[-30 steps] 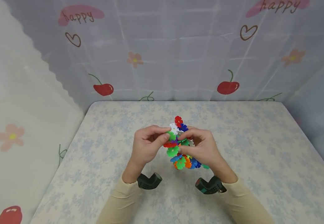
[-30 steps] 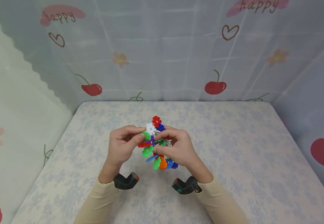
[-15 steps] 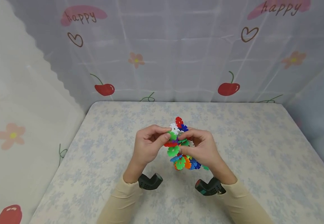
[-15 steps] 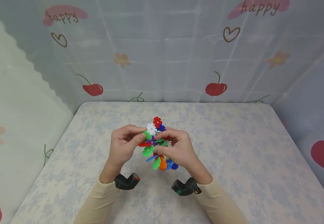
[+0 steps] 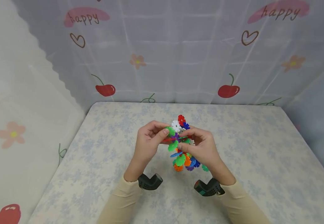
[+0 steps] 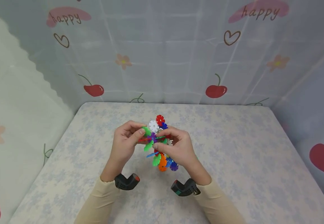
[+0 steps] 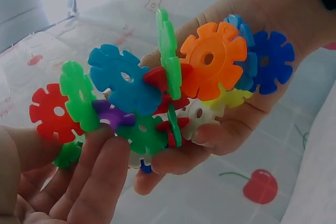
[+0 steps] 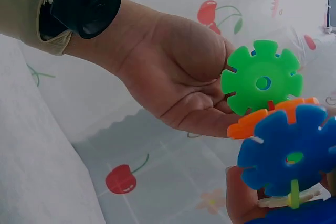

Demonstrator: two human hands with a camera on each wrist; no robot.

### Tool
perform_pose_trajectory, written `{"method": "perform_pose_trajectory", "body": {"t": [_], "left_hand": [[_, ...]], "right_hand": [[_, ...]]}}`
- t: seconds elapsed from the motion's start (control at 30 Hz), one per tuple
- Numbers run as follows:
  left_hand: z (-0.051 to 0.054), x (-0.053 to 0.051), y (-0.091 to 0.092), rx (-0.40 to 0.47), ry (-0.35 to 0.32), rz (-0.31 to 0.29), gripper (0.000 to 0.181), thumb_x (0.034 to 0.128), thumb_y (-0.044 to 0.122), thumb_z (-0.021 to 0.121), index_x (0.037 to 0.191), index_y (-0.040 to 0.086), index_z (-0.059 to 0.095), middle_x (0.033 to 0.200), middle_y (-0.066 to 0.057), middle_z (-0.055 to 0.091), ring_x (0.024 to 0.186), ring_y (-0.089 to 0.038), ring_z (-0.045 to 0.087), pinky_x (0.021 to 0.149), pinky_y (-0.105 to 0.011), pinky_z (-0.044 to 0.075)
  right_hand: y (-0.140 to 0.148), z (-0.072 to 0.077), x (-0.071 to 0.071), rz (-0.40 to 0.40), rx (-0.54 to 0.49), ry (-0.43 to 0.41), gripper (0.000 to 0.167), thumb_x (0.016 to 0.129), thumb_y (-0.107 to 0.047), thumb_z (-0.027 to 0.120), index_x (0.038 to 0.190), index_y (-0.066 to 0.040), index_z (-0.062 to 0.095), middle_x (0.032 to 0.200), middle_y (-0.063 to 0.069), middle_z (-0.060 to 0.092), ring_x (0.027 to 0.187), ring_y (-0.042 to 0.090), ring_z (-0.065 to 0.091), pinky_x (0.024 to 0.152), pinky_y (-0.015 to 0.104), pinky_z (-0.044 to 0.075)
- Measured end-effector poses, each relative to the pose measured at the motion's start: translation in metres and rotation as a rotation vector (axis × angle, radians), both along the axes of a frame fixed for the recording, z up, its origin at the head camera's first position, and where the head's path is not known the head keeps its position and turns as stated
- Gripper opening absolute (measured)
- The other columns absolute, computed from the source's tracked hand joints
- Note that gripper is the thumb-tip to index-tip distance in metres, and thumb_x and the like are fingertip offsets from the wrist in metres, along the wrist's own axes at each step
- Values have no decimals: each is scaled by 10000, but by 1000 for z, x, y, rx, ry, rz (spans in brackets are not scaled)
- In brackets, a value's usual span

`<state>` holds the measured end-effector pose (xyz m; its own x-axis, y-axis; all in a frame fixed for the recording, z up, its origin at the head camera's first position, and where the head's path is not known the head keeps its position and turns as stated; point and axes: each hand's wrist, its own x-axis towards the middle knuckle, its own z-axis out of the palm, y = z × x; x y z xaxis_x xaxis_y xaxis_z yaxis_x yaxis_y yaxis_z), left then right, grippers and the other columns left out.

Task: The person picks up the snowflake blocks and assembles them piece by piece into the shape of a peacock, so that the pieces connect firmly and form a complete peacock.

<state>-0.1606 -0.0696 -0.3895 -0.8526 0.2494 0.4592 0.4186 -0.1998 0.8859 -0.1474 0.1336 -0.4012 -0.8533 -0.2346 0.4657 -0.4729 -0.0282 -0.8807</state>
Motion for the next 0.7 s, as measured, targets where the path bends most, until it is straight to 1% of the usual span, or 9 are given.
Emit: {"method": "perform_pose_trajectory", "body": {"t": [0.03,0.1,0.17,0.23,0.33,0.43,0.53,0.6,0.7], "left_hand": [[1,0,1,14,-42,-4,244,1006,44,603,1105,-179,594,902,97,691,786,-25,709,726,-267,631],[3,-1,2,29,-109,-21,225,1016,17,565,1120,-182,559,900,87,683,784,-44,724,730,-295,637],[4,-2,2,22,-160,-22,203,1021,0,536,1133,-169,544,890,82,676,769,-52,718,723,-284,635],[4,-3,1,9,-188,-31,204,1027,10,526,1140,-160,536,888,80,673,755,-59,711,717,-272,632],[3,-4,0,-3,-201,-51,205,1026,19,527,1131,-156,532,885,82,675,748,-63,707,724,-268,629],[1,-4,1,-11,-194,-47,202,1016,13,539,1125,-157,549,885,74,666,758,-65,710,747,-281,633],[0,-3,4,-6,-207,-11,223,1014,20,544,1158,-144,595,871,65,658,753,-67,706,750,-296,637],[-1,-2,8,-15,-207,21,267,1030,52,538,1222,-115,620,874,51,650,765,-56,704,752,-296,636],[-4,1,15,-54,-160,60,349,1050,115,529,1348,-50,603,891,-50,657,782,-49,683,770,-270,626]], "right_hand": [[0,1,0,-11,2,-7,203,861,19,770,1004,126,674,928,-146,690,835,91,625,701,207,561],[1,2,-1,-14,15,-21,201,867,33,757,1026,123,672,938,-145,682,844,89,614,698,205,556],[3,3,-2,-1,30,-36,199,880,39,740,1045,124,669,948,-137,672,818,82,613,677,209,558],[4,4,-3,15,48,-48,192,885,45,729,1051,122,672,952,-131,668,805,88,609,666,218,563],[6,5,-2,28,61,-71,186,901,24,720,1049,124,668,967,-113,674,797,103,622,650,240,580],[7,6,-1,0,65,-98,173,912,17,706,1050,113,667,961,-90,673,801,109,622,645,248,578],[7,6,0,-56,59,-125,158,911,39,690,1059,91,670,981,-59,663,840,105,626,671,237,581],[5,7,1,-98,42,-138,161,905,63,680,1067,60,683,1014,-34,664,919,107,632,725,222,589],[2,6,2,-153,2,-153,179,905,71,681,1076,18,697,1055,-22,668,1041,127,616,841,199,581]]}}
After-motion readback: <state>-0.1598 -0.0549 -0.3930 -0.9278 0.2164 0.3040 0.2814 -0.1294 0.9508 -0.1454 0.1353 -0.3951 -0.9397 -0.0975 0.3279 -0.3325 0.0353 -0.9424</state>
